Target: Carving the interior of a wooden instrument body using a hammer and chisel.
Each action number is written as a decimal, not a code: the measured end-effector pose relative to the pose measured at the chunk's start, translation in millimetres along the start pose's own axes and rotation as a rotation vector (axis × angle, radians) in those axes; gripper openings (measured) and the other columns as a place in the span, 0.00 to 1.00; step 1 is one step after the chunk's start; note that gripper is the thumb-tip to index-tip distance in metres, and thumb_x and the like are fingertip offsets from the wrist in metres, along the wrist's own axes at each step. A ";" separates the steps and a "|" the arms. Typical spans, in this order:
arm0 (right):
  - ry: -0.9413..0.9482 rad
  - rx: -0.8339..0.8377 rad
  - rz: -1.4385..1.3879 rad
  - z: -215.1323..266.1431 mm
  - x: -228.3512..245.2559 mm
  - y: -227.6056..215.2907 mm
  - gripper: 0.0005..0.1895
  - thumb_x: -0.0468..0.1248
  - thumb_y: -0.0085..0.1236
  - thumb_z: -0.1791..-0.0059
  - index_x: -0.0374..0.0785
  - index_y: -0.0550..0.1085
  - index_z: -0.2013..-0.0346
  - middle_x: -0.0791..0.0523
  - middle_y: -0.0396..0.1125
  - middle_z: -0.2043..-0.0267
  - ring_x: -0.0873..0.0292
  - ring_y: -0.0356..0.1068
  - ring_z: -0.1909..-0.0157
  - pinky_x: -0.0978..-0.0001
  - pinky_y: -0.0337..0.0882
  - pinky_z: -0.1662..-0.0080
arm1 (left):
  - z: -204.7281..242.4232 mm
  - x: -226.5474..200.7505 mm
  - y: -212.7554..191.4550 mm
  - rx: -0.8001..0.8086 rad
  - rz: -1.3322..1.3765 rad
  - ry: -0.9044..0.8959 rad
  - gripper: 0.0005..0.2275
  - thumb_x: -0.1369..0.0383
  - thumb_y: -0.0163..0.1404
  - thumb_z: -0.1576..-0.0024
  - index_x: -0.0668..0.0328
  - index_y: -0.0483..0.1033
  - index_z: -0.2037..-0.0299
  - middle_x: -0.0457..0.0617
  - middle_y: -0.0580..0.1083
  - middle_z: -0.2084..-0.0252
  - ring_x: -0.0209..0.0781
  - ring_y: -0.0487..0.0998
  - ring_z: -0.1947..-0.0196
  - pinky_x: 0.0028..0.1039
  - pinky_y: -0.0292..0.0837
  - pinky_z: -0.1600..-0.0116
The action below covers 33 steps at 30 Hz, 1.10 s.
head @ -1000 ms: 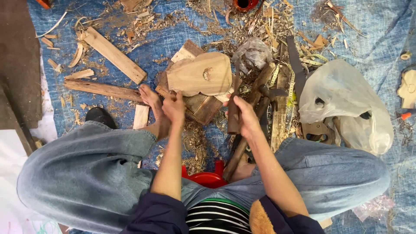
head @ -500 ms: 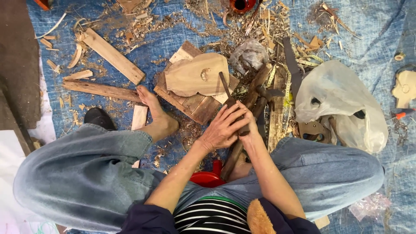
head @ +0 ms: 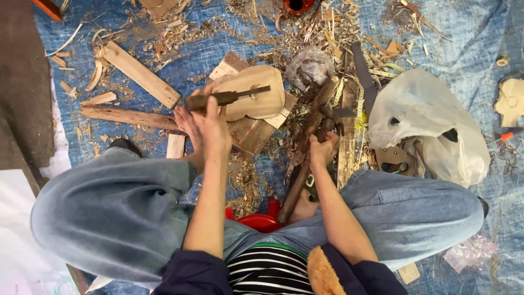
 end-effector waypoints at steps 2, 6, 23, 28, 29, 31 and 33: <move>0.049 0.027 0.002 -16.4 -30.7 17.2 0.35 0.50 0.71 0.60 0.53 0.62 0.43 0.57 0.59 0.43 0.47 0.65 0.39 0.47 0.69 0.41 | -23.8 27.2 -22.9 -0.052 0.162 -0.071 0.15 0.71 0.59 0.41 0.48 0.70 0.47 0.50 0.76 0.48 0.48 0.75 0.45 0.55 0.61 0.36; 0.427 0.228 -0.471 -49.7 -89.3 52.7 0.49 0.47 0.77 0.62 0.38 0.63 0.31 0.40 0.64 0.41 0.40 0.74 0.47 0.47 0.77 0.55 | -68.2 50.8 -59.3 -0.252 0.328 -0.003 0.24 0.75 0.64 0.44 0.31 0.67 0.45 0.54 0.75 0.72 0.52 0.80 0.72 0.43 0.81 0.55; 0.281 0.273 -0.472 -33.6 -75.1 37.2 0.23 0.43 0.66 0.53 0.32 0.69 0.51 0.48 0.70 0.68 0.51 0.75 0.75 0.57 0.79 0.71 | 56.0 77.2 122.1 0.679 -0.463 0.784 0.10 0.64 0.63 0.51 0.48 0.72 0.74 0.42 0.72 0.80 0.34 0.74 0.79 0.23 0.76 0.64; 0.256 0.304 -0.469 -26.9 -65.4 27.1 0.20 0.41 0.63 0.51 0.32 0.69 0.52 0.49 0.69 0.68 0.53 0.75 0.74 0.59 0.79 0.71 | 67.7 55.9 139.6 0.871 -0.600 0.904 0.09 0.62 0.54 0.50 0.42 0.65 0.77 0.32 0.60 0.83 0.34 0.67 0.84 0.24 0.69 0.74; 0.239 0.308 -0.460 -24.6 -63.9 25.9 0.20 0.41 0.63 0.50 0.32 0.69 0.51 0.49 0.69 0.68 0.53 0.75 0.74 0.58 0.79 0.70 | 68.1 54.2 141.7 0.862 -0.600 0.927 0.09 0.63 0.53 0.50 0.43 0.64 0.77 0.34 0.60 0.83 0.35 0.67 0.83 0.24 0.69 0.73; 0.222 0.312 -0.449 -22.7 -62.7 26.3 0.19 0.41 0.62 0.49 0.32 0.69 0.51 0.49 0.69 0.68 0.53 0.75 0.73 0.58 0.79 0.69 | 68.4 55.4 143.8 0.850 -0.601 0.948 0.09 0.64 0.53 0.50 0.43 0.64 0.76 0.35 0.59 0.83 0.36 0.66 0.83 0.24 0.69 0.73; 0.230 0.297 -0.451 -23.4 -64.4 28.9 0.20 0.41 0.63 0.51 0.32 0.69 0.51 0.50 0.68 0.69 0.54 0.74 0.75 0.60 0.78 0.72 | 68.9 61.6 143.9 0.867 -0.604 0.961 0.07 0.66 0.50 0.49 0.46 0.63 0.75 0.39 0.61 0.82 0.41 0.70 0.82 0.26 0.69 0.72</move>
Point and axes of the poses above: each hand's wrist, its own z-axis away from the middle knuckle, its own y-axis out of the palm, x = y × z, the point moved 2 cm from there along -z, towards the middle knuckle
